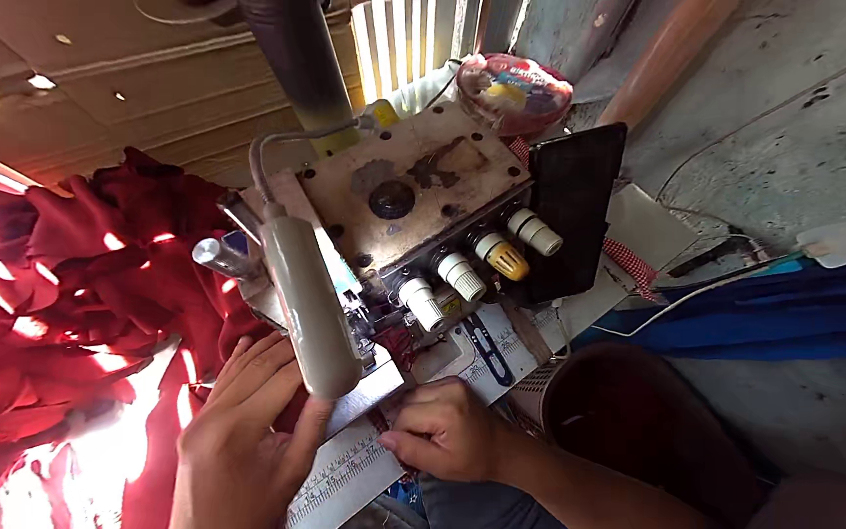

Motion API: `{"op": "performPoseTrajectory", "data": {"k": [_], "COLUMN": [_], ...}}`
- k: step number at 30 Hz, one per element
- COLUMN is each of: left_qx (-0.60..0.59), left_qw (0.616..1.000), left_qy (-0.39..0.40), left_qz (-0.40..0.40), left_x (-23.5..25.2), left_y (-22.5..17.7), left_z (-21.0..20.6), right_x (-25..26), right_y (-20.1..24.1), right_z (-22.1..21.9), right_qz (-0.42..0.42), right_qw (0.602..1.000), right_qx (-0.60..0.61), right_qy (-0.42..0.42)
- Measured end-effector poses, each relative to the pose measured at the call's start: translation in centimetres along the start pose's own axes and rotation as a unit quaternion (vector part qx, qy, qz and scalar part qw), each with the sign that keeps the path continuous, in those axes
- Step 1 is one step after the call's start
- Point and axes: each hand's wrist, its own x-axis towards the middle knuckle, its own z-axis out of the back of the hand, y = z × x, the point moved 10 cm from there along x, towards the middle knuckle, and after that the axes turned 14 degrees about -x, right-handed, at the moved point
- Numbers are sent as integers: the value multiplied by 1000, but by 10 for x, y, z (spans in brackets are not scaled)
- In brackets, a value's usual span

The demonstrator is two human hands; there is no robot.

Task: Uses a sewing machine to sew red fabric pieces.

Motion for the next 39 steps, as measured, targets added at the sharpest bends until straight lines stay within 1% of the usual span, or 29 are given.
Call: {"op": "performPoseTrajectory", "data": {"k": [2,3,4,5,7,8,9,10,11,12,13,14,15,17,18,19,20,21,22,23,25,27,28,30,31,33,34,36,39], "left_qx": [-32,-54,-90,-133,-194,-195,-190,-160,-118,-89,-85,-109,-152,-224,-227,-199,-145,-76,-24,9,60,67,73,75,78,64,37,6,7], "left_qw": [999,998,993,983,945,933,929,933,940,948,952,949,934,885,886,904,923,932,931,931,952,960,968,984,988,991,992,992,992], "left_qy": [-10,-31,-70,-121,-204,-201,-187,-176,-177,-184,-199,-227,-269,-375,-382,-363,-339,-324,-316,-301,-223,-175,-146,-107,-81,-6,5,-8,-91], "left_qz": [1,4,15,44,166,225,256,269,266,243,216,191,178,161,131,105,109,143,182,206,202,208,192,118,108,120,124,124,88], "left_x": [3,6,10,16,24,28,33,38,43,44,42,38,34,31,32,37,46,57,68,76,82,76,69,52,41,24,21,20,6], "left_y": [10,21,37,59,102,114,119,117,115,116,119,123,120,101,94,88,82,77,74,79,98,80,66,35,30,39,45,51,32], "left_z": [18,34,52,68,84,80,71,64,63,68,79,93,108,134,144,152,157,159,160,162,156,128,109,66,43,1,-8,-6,20], "right_x": [0,2,4,4,4,4,4,4,4,5,5,5,5,5,6,6,6,6,5,4,4,4,4,3,3,4,5,5,5], "right_y": [3,1,-1,-4,-6,-6,-6,-6,-6,-7,-7,-8,-8,-9,-9,-10,-10,-11,-11,-12,-13,-14,-14,-14,-14,-14,-14,-14,-14], "right_z": [-4,-4,-3,-2,1,2,3,3,4,4,4,4,5,4,3,2,2,2,2,3,4,5,5,5,4,4,4,3,5], "right_qz": [16,9,-2,-12,-20,-20,-21,-22,-21,-20,-18,-17,-17,-19,-21,-21,-21,-22,-24,-28,-35,-38,-39,-45,-46,-42,-40,-41,-49], "right_qw": [1000,1000,1000,1000,999,999,999,999,999,999,999,999,998,998,998,998,998,998,998,998,998,997,997,997,997,998,999,999,999], "right_qx": [-18,-14,-6,4,21,27,31,33,36,40,44,46,50,56,55,52,49,49,50,52,57,63,66,62,54,32,24,17,13], "right_qy": [2,2,1,-3,-12,-15,-16,-15,-16,-17,-20,-21,-23,-22,-19,-18,-17,-16,-15,-16,-19,-21,-23,-23,-21,-15,-11,-5,-7]}}
